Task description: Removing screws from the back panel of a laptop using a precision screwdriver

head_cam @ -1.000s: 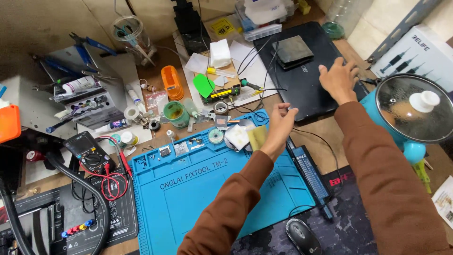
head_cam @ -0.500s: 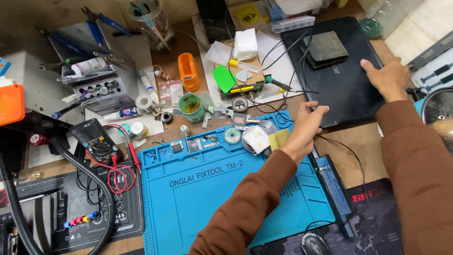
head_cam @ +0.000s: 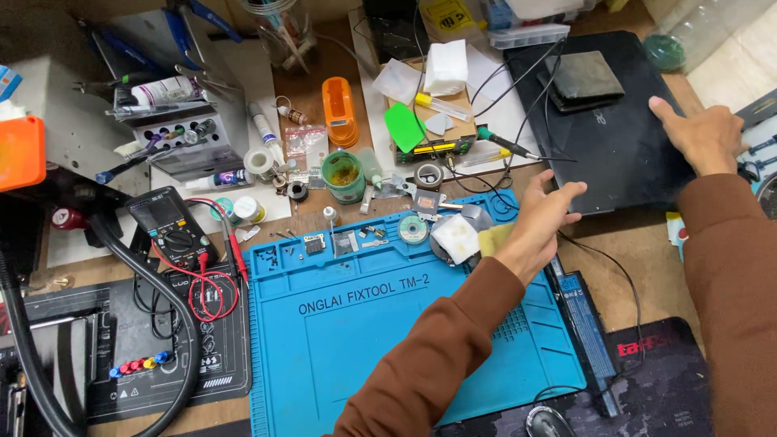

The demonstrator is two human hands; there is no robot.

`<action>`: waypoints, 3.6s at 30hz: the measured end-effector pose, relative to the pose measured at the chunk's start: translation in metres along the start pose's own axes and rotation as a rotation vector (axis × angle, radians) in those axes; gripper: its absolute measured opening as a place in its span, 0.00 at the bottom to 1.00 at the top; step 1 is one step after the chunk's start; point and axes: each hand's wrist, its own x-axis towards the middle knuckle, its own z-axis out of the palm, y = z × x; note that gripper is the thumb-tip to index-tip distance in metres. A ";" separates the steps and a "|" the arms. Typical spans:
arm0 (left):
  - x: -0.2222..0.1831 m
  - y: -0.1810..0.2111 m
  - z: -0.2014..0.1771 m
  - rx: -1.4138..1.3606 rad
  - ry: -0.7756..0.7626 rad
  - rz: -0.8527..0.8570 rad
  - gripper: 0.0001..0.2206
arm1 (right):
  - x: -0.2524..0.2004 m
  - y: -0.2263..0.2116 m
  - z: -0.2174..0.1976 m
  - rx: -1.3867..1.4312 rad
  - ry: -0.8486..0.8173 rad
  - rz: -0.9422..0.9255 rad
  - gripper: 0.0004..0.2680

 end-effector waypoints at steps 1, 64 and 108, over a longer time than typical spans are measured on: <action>0.010 -0.007 0.001 0.000 -0.003 0.001 0.37 | 0.001 -0.003 -0.007 0.000 0.003 0.001 0.43; -0.200 0.025 0.006 -0.068 -0.504 0.243 0.53 | -0.089 0.039 -0.264 0.075 0.146 -0.295 0.38; -0.323 0.072 -0.278 0.335 0.343 0.569 0.25 | -0.550 -0.093 -0.225 1.344 -0.877 0.376 0.23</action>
